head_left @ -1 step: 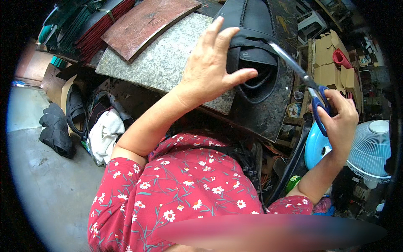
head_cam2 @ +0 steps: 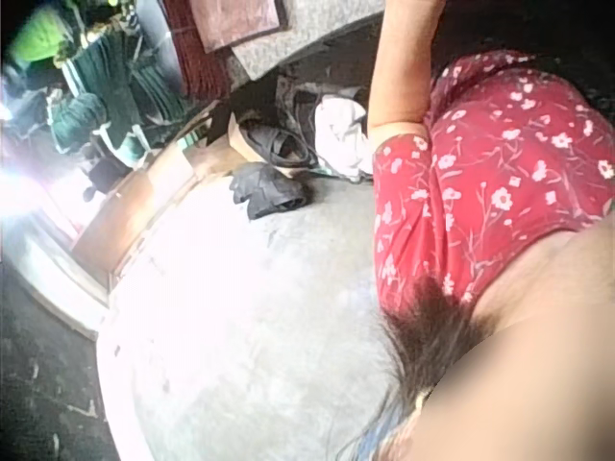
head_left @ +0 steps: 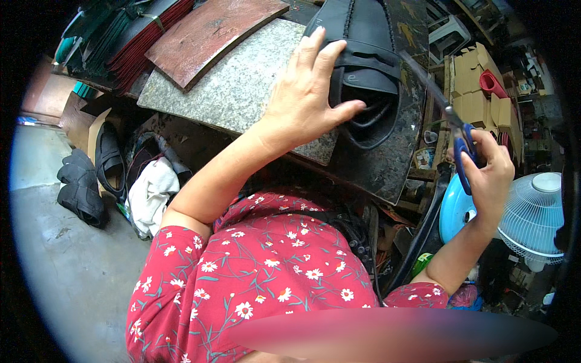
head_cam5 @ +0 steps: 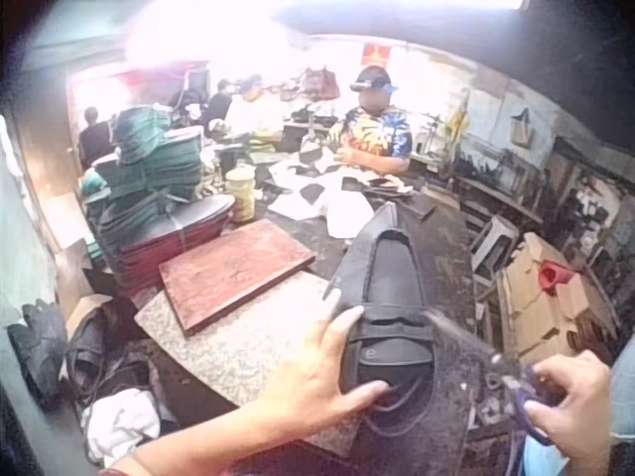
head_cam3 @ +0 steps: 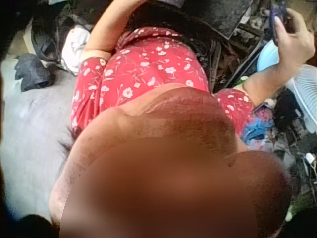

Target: The person trims excess material from the edges of black sandals using scissors. They handle multiple sandals one at a time, cutting along the edges and removing small pieces of material.

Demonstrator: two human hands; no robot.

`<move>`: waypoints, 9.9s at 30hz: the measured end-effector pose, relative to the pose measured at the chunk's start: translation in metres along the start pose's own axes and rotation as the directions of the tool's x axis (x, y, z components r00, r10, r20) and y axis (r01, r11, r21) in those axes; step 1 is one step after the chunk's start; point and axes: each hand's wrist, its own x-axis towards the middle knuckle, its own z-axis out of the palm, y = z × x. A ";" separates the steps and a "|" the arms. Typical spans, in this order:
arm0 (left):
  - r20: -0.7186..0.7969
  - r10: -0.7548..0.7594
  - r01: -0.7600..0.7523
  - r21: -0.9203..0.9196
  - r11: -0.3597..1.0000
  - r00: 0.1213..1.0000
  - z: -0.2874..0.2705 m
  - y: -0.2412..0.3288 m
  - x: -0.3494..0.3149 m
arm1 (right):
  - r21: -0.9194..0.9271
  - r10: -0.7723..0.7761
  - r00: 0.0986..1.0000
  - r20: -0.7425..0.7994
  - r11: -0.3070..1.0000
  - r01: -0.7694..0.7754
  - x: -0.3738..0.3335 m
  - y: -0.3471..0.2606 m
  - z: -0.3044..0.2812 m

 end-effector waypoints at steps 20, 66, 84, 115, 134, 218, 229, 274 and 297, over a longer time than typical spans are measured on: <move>0.441 0.503 -0.612 0.145 0.778 0.743 -0.013 0.006 0.114 | 0.525 0.326 0.938 0.116 0.782 -0.337 -0.065 0.048 0.101; 0.179 0.397 -0.397 -0.037 0.917 0.900 0.026 -0.026 0.118 | 0.432 0.294 0.948 0.123 0.844 -0.318 -0.043 -0.003 0.113; -0.239 0.018 -0.164 -0.608 0.777 0.971 -0.005 -0.021 0.109 | 0.492 0.318 0.934 0.163 0.794 -0.356 -0.021 0.001 0.131; -0.400 -0.452 -0.075 -0.809 0.583 0.798 -0.089 -0.035 -0.057 | 0.919 0.015 0.952 0.307 0.257 -0.300 -0.019 -0.047 0.104; -0.160 -0.020 0.078 0.360 0.930 0.987 -0.120 -0.075 -0.089 | 0.868 -0.138 0.950 0.281 0.459 -0.190 0.040 -0.073 0.156; 0.578 0.271 -0.438 0.170 0.882 0.770 -0.076 -0.080 -0.022 | 0.201 -0.224 0.866 0.447 0.969 0.146 0.023 -0.060 0.113; 0.500 0.278 -0.291 -0.054 0.955 0.820 -0.061 -0.102 -0.021 | 0.116 -0.348 0.870 0.348 0.937 0.329 0.026 -0.076 0.106; 0.183 -0.012 0.084 -0.386 0.919 0.983 -0.171 -0.074 -0.049 | 0.915 0.117 0.982 -0.145 0.393 0.088 0.028 -0.044 0.098; -0.020 0.485 -0.462 0.270 0.845 0.875 -0.048 -0.078 0.028 | 0.850 0.150 0.968 0.201 0.464 -0.249 0.010 0.000 0.108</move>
